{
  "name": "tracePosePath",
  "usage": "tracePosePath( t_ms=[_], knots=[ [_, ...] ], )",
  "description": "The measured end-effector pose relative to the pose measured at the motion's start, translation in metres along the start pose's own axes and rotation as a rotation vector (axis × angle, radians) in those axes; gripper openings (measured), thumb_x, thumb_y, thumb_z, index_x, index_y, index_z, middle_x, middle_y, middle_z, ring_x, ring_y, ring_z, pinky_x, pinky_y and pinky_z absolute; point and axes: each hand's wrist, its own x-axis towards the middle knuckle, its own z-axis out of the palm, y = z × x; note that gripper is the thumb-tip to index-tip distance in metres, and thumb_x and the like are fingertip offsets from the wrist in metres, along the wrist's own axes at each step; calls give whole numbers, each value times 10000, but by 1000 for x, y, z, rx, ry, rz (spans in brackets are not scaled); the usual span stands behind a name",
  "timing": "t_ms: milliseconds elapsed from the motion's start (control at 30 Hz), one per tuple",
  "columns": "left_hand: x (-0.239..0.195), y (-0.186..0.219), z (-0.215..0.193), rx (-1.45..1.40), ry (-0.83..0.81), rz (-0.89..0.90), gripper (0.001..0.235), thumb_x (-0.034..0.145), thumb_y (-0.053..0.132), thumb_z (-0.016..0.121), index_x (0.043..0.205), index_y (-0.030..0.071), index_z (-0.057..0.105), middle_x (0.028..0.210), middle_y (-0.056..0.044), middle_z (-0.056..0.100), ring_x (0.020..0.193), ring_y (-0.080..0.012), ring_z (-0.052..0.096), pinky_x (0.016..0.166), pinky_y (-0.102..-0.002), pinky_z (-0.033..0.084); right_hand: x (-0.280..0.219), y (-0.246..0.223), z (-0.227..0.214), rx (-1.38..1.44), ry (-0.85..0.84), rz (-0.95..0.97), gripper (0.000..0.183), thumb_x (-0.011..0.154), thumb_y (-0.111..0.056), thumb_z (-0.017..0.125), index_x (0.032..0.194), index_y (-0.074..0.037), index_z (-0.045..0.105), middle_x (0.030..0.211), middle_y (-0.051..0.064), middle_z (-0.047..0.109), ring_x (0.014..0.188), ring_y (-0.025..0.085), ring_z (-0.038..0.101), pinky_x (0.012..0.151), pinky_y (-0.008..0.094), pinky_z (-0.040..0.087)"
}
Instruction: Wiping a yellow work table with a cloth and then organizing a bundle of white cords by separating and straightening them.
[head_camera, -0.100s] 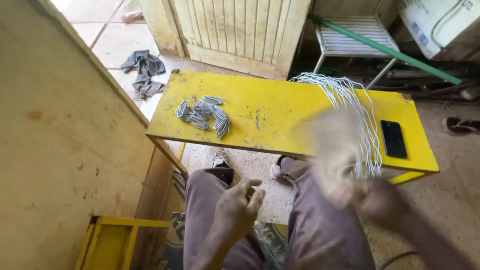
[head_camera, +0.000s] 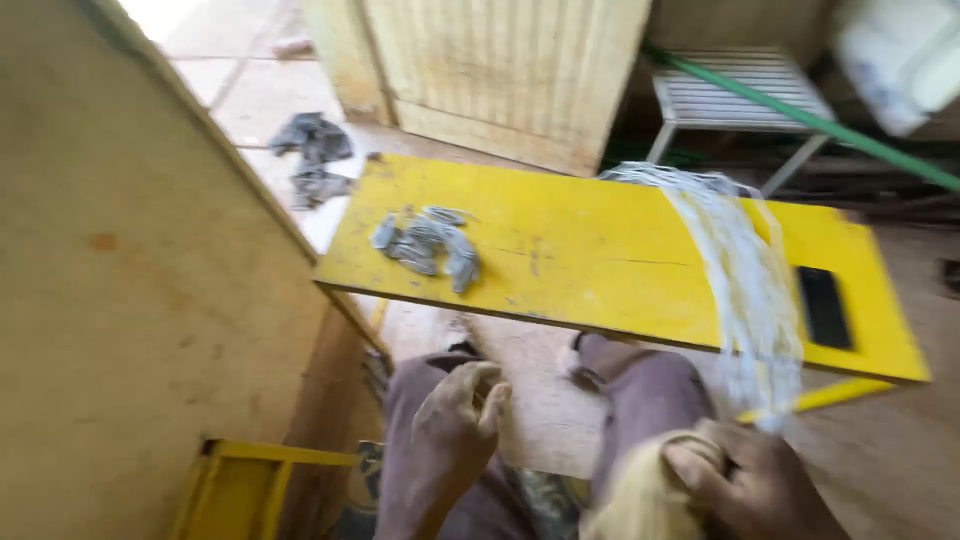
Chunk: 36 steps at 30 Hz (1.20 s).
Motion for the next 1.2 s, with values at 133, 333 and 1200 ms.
tracePosePath(
  t_ms=[133,333,1200],
  knots=[
    [80,-56,11,192,322,197,467,1016,427,574,1412,192,647,1272,-87,680,1144,-290,645,999,-528,541,2,22,31,-285,-48,226,382,795,-509,765,1152,-374,777,1107,-187,746,1069,60,775,913,329,607],
    [246,-92,40,515,486,324,816,961,580,644,1647,242,359,1797,-131,105,1645,-375,107,1265,-687,116,20,62,20,-99,98,52,281,791,-390,797,1018,-233,848,1046,-127,832,989,72,807,914,246,562],
    [339,-107,36,511,713,322,837,921,734,640,1585,247,487,1760,-163,290,1631,-412,197,1252,-736,50,333,14,117,-386,378,287,1048,851,-695,660,1668,-97,387,1764,260,230,1607,528,134,1209,814,104]
  ],
)
